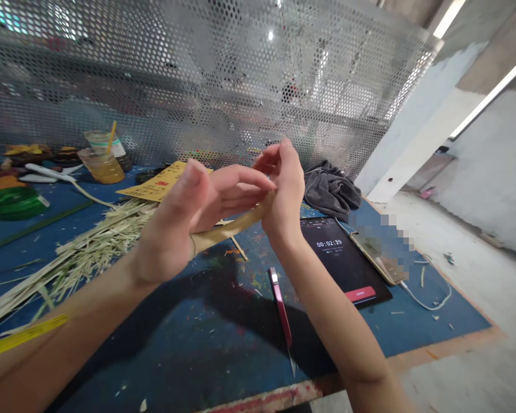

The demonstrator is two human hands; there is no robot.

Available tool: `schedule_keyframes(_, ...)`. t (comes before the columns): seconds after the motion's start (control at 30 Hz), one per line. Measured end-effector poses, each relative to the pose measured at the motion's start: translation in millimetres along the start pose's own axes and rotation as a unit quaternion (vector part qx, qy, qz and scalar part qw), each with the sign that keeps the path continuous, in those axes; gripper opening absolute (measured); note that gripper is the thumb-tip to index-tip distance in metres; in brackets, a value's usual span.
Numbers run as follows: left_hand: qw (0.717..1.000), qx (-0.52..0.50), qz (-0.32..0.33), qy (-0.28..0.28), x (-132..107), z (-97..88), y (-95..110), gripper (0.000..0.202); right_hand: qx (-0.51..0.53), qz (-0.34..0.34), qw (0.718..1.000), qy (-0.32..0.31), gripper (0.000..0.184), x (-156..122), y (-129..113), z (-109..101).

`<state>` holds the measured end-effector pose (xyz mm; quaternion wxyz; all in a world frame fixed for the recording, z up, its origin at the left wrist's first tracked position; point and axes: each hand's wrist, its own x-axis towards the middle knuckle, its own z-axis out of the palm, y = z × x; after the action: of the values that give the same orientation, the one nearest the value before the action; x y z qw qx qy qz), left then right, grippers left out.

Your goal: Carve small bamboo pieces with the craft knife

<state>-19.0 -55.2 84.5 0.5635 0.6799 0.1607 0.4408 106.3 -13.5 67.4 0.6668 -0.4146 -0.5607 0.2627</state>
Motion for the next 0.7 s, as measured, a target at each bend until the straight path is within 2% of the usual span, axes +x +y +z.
schedule_keyframes(0.1,1.0,0.028,0.013,0.003,-1.5,0.1,-0.9,0.068,0.033,-0.005,0.997,0.073,0.036,-0.4,2.5,2.6)
schedule_keyframes(0.23,0.999,0.036,0.012,0.014,-1.2,-0.8,-1.4,0.068,0.07,0.003,0.989,0.132,0.026,-2.5,-1.9,5.2)
schedule_keyframes(0.4,0.999,0.016,-0.001,0.041,0.4,0.2,-1.9,0.065,0.087,0.007,0.984,0.154,0.017,1.3,-4.3,-0.2)
schedule_keyframes(0.5,0.998,0.002,-0.002,0.056,3.2,-3.2,0.3,0.066,0.06,-0.021,0.984,0.168,0.012,3.5,-4.3,-3.4)
schedule_keyframes(0.6,0.997,-0.004,0.01,0.078,8.0,-11.5,3.8,0.065,0.036,-0.057,0.988,0.137,0.014,-1.0,-6.6,0.3)
schedule_keyframes(0.7,0.993,-0.017,0.029,0.114,12.8,-22.8,7.2,0.065,0.016,-0.097,0.995,0.009,0.021,-11.8,-9.7,10.7)
